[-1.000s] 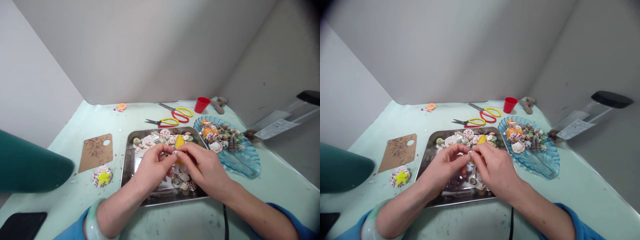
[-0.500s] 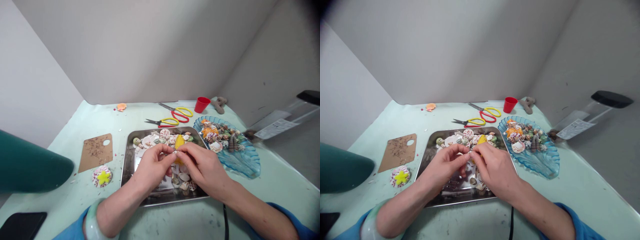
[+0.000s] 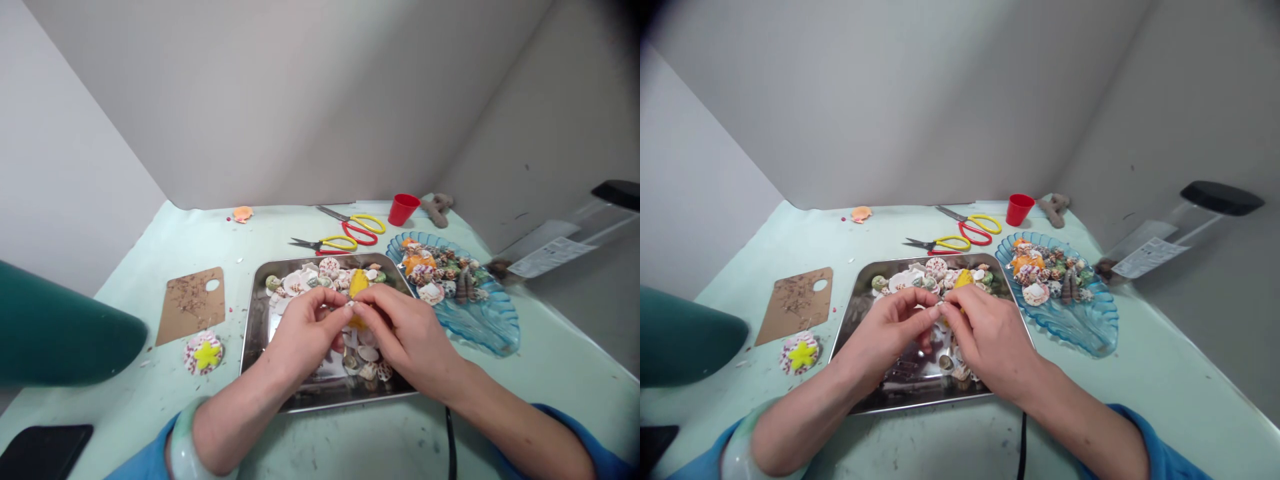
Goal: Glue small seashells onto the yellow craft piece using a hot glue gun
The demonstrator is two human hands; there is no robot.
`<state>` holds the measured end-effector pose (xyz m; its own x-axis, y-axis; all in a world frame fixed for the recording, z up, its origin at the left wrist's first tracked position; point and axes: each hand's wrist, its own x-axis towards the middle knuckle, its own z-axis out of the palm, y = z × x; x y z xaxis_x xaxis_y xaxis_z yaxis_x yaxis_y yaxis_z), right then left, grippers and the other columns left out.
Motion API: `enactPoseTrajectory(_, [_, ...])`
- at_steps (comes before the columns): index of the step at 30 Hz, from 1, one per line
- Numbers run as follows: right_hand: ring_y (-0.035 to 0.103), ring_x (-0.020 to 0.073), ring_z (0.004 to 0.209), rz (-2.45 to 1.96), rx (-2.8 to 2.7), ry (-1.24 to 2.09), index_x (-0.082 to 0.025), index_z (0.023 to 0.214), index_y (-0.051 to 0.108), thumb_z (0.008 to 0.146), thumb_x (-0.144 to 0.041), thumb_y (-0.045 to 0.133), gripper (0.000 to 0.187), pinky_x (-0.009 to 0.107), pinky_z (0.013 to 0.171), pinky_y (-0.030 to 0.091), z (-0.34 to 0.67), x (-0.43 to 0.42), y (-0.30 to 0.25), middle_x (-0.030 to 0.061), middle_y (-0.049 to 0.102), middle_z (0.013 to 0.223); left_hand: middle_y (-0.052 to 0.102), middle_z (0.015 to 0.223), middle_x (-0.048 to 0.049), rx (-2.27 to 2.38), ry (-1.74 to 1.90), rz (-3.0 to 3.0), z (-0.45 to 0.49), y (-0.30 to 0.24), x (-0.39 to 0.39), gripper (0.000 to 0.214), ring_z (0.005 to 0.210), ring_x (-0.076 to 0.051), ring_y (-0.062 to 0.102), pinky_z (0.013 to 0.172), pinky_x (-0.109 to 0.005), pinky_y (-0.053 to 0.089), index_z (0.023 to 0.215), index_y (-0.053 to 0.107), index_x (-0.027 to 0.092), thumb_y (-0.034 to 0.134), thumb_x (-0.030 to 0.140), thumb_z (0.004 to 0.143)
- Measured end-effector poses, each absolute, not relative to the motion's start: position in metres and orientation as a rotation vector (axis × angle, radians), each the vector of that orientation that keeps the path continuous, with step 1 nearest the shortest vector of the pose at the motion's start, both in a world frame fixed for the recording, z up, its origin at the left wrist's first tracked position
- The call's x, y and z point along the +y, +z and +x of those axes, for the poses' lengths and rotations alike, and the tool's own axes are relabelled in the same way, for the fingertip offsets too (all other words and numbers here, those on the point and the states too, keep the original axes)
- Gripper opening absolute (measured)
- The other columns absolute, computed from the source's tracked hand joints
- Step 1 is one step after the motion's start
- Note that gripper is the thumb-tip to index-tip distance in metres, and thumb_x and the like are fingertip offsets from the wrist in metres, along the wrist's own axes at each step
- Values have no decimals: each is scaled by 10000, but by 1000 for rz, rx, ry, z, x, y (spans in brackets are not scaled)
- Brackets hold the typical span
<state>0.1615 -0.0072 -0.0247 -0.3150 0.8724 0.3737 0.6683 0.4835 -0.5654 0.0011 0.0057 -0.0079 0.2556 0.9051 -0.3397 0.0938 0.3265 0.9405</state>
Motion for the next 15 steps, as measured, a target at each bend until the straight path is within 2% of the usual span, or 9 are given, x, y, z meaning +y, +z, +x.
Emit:
enactPoseTrajectory(7, [525, 120, 686, -1252, -2072, 384, -184, 881, 556, 924, -238, 435, 139, 256, 640, 383, 161, -7, -24, 9, 581, 780, 497, 503, 57, 1189, 744, 1086, 2, -8, 4, 177, 446, -82, 469, 499, -217, 390, 839, 533, 165, 599, 314, 772])
enactPoseTrajectory(15, [508, 115, 642, -1252, -2074, 364, -186, 889, 563, 922, -248, 443, 138, 251, 610, 385, 160, -6, -23, 4, 570, 747, 515, 494, 38, 1174, 738, 1127, 0, -8, 4, 257, 462, -97, 485, 517, -227, 374, 814, 546, 165, 544, 422, 807])
